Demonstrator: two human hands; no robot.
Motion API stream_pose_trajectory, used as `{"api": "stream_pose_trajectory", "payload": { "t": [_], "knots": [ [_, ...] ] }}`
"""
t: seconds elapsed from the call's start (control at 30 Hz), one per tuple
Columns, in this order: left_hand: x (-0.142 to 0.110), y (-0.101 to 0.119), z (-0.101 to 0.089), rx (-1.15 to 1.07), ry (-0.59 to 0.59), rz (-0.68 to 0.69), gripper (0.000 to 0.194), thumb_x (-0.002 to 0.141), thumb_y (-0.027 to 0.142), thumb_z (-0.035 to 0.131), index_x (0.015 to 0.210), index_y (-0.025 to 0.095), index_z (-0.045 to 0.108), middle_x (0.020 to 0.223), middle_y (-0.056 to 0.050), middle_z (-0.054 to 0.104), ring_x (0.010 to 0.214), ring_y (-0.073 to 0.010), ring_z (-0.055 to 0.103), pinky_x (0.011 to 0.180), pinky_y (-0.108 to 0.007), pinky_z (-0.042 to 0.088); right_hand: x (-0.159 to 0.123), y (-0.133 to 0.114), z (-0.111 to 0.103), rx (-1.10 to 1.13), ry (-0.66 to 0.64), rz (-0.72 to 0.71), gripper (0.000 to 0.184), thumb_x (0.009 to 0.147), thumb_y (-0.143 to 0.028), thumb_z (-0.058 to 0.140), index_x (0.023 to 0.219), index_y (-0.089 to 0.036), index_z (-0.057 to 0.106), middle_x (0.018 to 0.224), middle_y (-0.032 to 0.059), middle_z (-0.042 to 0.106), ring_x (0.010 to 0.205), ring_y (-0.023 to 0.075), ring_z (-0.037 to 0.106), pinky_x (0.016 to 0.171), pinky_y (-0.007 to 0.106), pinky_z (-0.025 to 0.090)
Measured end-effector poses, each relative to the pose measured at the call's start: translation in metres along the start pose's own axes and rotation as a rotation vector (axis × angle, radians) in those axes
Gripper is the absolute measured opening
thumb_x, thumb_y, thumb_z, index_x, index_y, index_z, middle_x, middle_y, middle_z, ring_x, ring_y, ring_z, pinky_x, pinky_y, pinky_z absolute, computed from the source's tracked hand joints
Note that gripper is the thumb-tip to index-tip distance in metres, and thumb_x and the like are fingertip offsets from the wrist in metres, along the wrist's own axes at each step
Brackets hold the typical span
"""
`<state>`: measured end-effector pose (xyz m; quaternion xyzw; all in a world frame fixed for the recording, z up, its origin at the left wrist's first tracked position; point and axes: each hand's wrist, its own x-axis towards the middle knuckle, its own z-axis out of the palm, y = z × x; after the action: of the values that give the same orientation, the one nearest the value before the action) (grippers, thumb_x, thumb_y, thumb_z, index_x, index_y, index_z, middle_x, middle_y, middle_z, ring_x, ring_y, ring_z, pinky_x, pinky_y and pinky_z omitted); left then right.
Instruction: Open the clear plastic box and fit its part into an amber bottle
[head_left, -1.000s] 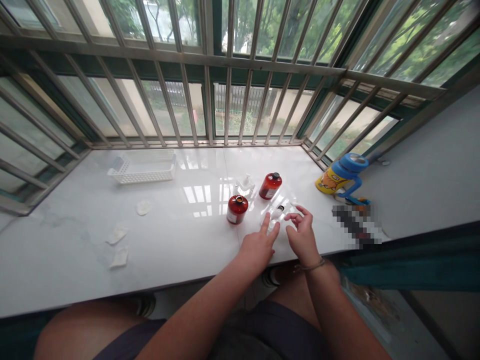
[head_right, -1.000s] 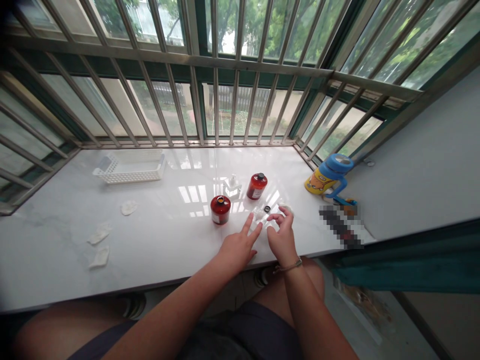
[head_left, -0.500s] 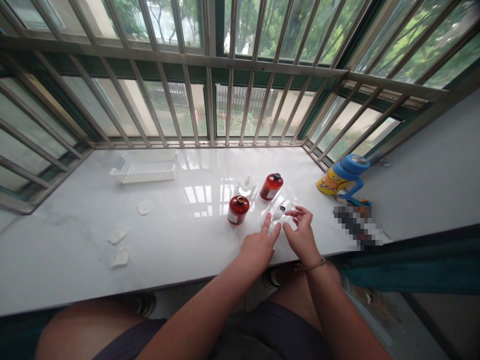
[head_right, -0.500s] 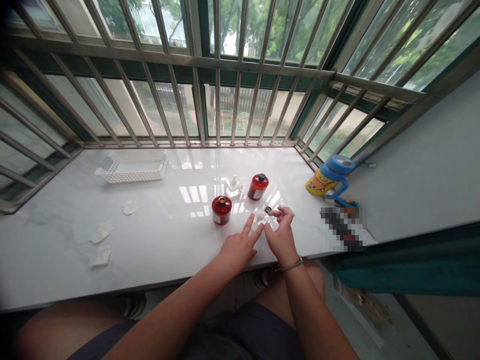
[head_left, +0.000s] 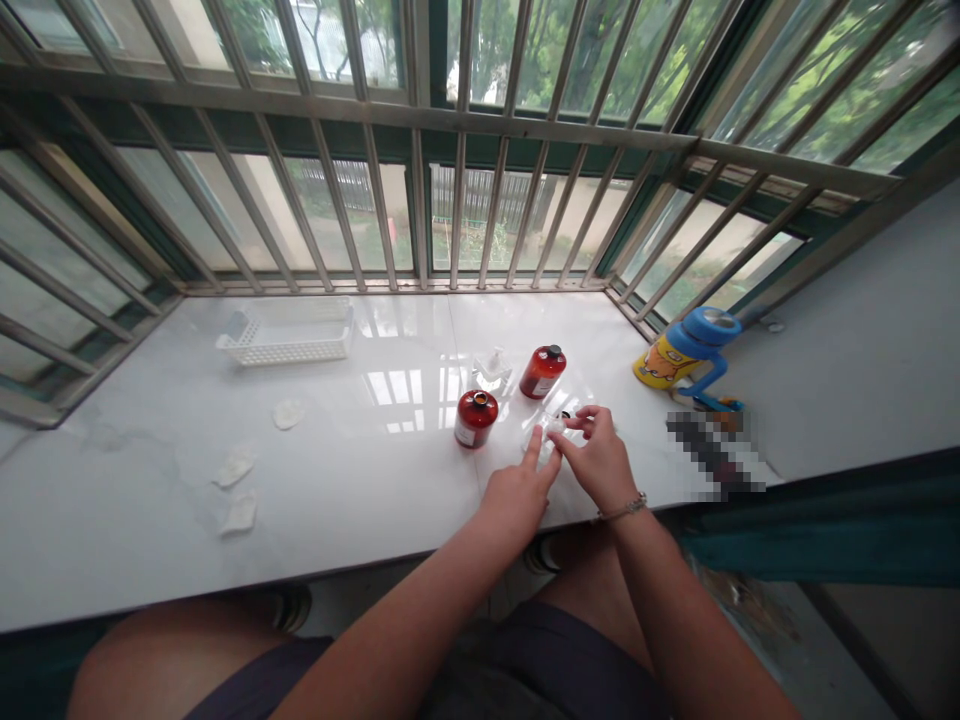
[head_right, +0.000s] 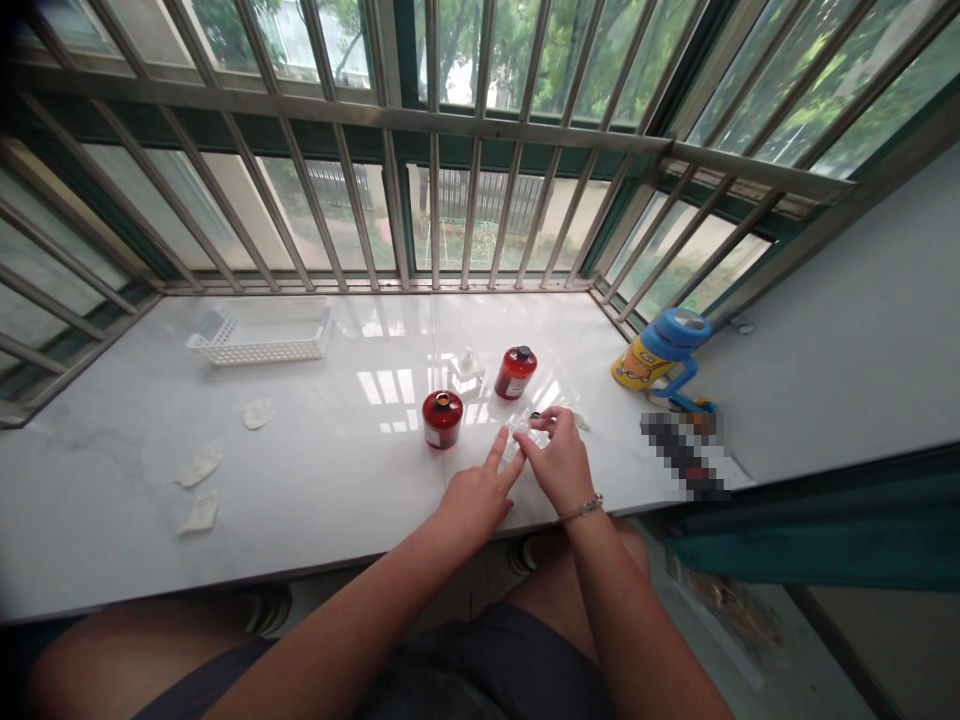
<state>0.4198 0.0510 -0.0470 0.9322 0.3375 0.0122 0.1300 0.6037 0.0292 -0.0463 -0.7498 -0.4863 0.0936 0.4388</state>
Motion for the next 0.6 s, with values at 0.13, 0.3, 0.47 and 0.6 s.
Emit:
{"api": "stream_pose_trajectory", "payload": {
  "t": [0.13,0.3,0.47,0.6],
  "knots": [
    [0.0,0.001,-0.002,0.001,0.004,0.002,0.092,0.097,0.029,0.073,0.171,0.038,0.019,0.183,-0.019,0.009,0.093,-0.0264,0.08,0.074,-0.039,0.066,0.002,-0.002,0.002,-0.07,0.027,-0.035,0.055,0.081,-0.066,0.08,0.106,-0.027,0.048,0.102,0.0088,0.076,0.094,0.0298,0.072,0.089,0.047,0.058],
    [0.0,0.003,-0.002,0.001,-0.004,0.004,0.091,0.097,0.033,0.073,0.171,0.036,0.02,0.183,-0.02,0.006,0.094,-0.0281,0.08,0.075,-0.042,0.066,0.003,-0.003,0.0,-0.123,0.024,-0.094,0.047,0.084,-0.062,0.078,0.101,-0.027,0.051,0.1,0.0081,0.074,0.097,0.0304,0.069,0.089,0.046,0.057],
    [0.003,0.006,0.001,0.054,0.012,-0.02,0.079,0.102,0.028,0.063,0.171,0.034,0.024,0.182,-0.02,0.012,0.085,-0.026,0.08,0.069,-0.042,0.067,0.012,0.013,-0.016,-0.129,-0.069,-0.118,0.035,0.099,-0.053,0.062,0.121,-0.025,0.059,0.114,0.0096,0.077,0.101,0.028,0.072,0.092,0.046,0.058],
    [0.008,0.01,-0.001,0.031,0.025,-0.02,0.078,0.103,0.028,0.062,0.171,0.034,0.025,0.181,-0.02,0.017,0.089,-0.0266,0.079,0.071,-0.042,0.067,0.03,0.035,-0.016,-0.215,-0.048,-0.118,0.025,0.096,-0.039,0.058,0.113,-0.024,0.066,0.111,0.0121,0.077,0.101,0.0323,0.068,0.097,0.055,0.054]
  ]
}}
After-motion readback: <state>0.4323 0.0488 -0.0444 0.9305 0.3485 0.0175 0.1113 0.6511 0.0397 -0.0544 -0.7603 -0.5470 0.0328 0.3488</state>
